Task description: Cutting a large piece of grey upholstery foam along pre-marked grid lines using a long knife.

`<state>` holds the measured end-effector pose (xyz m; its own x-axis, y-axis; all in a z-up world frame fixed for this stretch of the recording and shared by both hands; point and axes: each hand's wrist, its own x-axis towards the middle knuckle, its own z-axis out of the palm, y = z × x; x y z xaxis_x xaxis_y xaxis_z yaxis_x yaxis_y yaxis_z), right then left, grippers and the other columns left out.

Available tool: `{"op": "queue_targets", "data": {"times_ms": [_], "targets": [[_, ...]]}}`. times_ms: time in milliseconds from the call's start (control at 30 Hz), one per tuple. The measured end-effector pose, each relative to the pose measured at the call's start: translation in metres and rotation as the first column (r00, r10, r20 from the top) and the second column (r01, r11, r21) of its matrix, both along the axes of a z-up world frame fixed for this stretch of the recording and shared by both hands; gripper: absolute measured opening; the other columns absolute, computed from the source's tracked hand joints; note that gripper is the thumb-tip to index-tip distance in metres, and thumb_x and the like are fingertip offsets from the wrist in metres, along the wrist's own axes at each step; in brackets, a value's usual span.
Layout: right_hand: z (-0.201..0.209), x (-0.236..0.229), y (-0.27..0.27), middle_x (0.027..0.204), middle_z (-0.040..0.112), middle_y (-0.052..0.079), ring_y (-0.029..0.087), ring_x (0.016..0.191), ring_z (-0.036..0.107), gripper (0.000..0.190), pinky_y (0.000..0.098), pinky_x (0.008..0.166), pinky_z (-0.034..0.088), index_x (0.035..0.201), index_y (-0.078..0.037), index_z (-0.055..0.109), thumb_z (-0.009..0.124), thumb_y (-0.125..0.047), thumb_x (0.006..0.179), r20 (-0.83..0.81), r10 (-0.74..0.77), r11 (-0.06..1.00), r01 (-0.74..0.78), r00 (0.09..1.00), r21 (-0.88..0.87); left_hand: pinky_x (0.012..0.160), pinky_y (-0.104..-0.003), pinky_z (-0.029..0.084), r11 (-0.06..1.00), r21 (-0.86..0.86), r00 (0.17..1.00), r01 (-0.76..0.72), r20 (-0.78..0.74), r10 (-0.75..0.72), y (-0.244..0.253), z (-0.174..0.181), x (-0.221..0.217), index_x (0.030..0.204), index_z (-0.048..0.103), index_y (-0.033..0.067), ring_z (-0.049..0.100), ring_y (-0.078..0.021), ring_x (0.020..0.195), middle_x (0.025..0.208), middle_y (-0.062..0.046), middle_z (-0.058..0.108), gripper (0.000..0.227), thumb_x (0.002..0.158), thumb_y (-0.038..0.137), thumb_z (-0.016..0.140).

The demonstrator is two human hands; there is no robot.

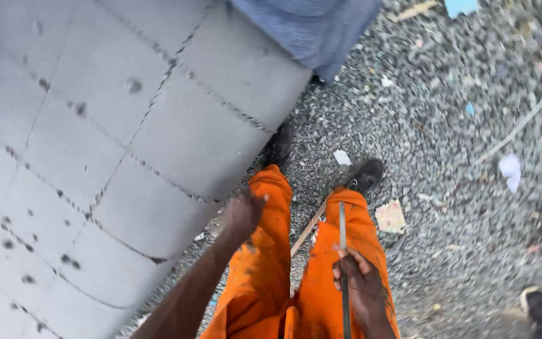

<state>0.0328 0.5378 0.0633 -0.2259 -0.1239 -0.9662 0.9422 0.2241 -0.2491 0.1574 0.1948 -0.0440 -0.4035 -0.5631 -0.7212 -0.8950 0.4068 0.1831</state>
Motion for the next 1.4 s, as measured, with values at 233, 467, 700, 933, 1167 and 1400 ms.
{"op": "queue_targets", "data": {"times_ms": [233,467,700,933,1167,1400], "targets": [[0.001,-0.001,0.000,0.080,0.067,0.023,0.033,0.061,0.059,0.043,0.0493,0.063,0.048,0.135,0.009,0.090,0.075,-0.030,0.127,0.122,0.305,0.942,-0.318,0.944,0.107,0.055,-0.047,0.066,0.993,0.117,0.949,0.008,0.311,-0.044,0.033,-0.028,0.060,0.139,0.073,0.0045,0.082,-0.0300,0.077,0.109,-0.014,0.083,0.055,0.138,0.052,0.045],[0.037,-0.008,-0.103,0.082,0.068,0.019,0.030,0.065,0.060,0.043,0.0490,0.071,0.054,0.138,0.003,0.088,0.072,-0.036,0.129,0.168,0.495,0.840,-0.519,0.852,0.157,0.093,-0.076,0.067,0.964,0.172,0.977,-0.202,-0.038,0.211,-0.031,-0.099,0.082,0.167,0.077,0.0189,0.086,-0.0620,0.112,0.137,-0.032,0.089,0.050,0.130,0.037,0.050],[0.069,-0.049,-0.223,0.088,0.069,0.018,0.029,0.072,0.059,0.040,0.0459,0.078,0.049,0.140,0.001,0.091,0.072,-0.033,0.130,0.052,0.514,0.816,-0.507,0.856,0.277,0.120,-0.067,0.053,0.905,0.403,0.930,-0.135,-0.263,0.256,-0.071,-0.196,0.095,0.166,0.068,0.0065,0.073,-0.0631,0.139,0.155,-0.040,0.079,0.081,0.129,0.067,0.029],[0.050,-0.055,-0.304,0.080,0.070,0.013,0.025,0.062,0.060,0.038,0.0433,0.063,0.045,0.129,-0.005,0.094,0.071,-0.035,0.131,-0.092,0.609,0.782,-0.576,0.788,0.238,0.127,-0.037,0.049,0.922,0.284,0.947,0.262,0.106,-0.302,-0.117,-0.226,0.043,0.153,0.069,0.0284,0.066,-0.0241,0.145,0.161,-0.002,0.068,0.032,0.126,0.042,0.060],[0.047,-0.074,-0.296,0.088,0.073,0.015,0.029,0.072,0.063,0.049,0.0481,0.077,0.048,0.162,-0.009,0.095,0.081,-0.037,0.125,-0.011,0.568,0.745,-0.508,0.823,0.432,0.138,-0.041,0.051,0.844,0.471,0.962,-0.257,0.038,0.272,-0.092,-0.167,0.038,0.183,0.066,0.0252,0.066,-0.0303,0.162,0.188,-0.007,0.065,0.056,0.133,0.048,0.054],[-0.115,-0.196,-0.255,0.102,0.092,0.037,0.043,0.078,0.085,0.083,0.0533,0.085,0.073,0.192,-0.012,0.046,0.074,-0.027,0.116,-0.004,0.723,0.648,-0.680,0.691,-0.343,0.137,-0.029,0.051,0.522,0.794,0.910,-0.311,0.090,0.405,-0.220,0.119,0.037,0.167,0.085,0.0312,0.075,-0.0075,0.158,0.175,0.013,0.085,0.088,0.112,0.087,0.046]]}}
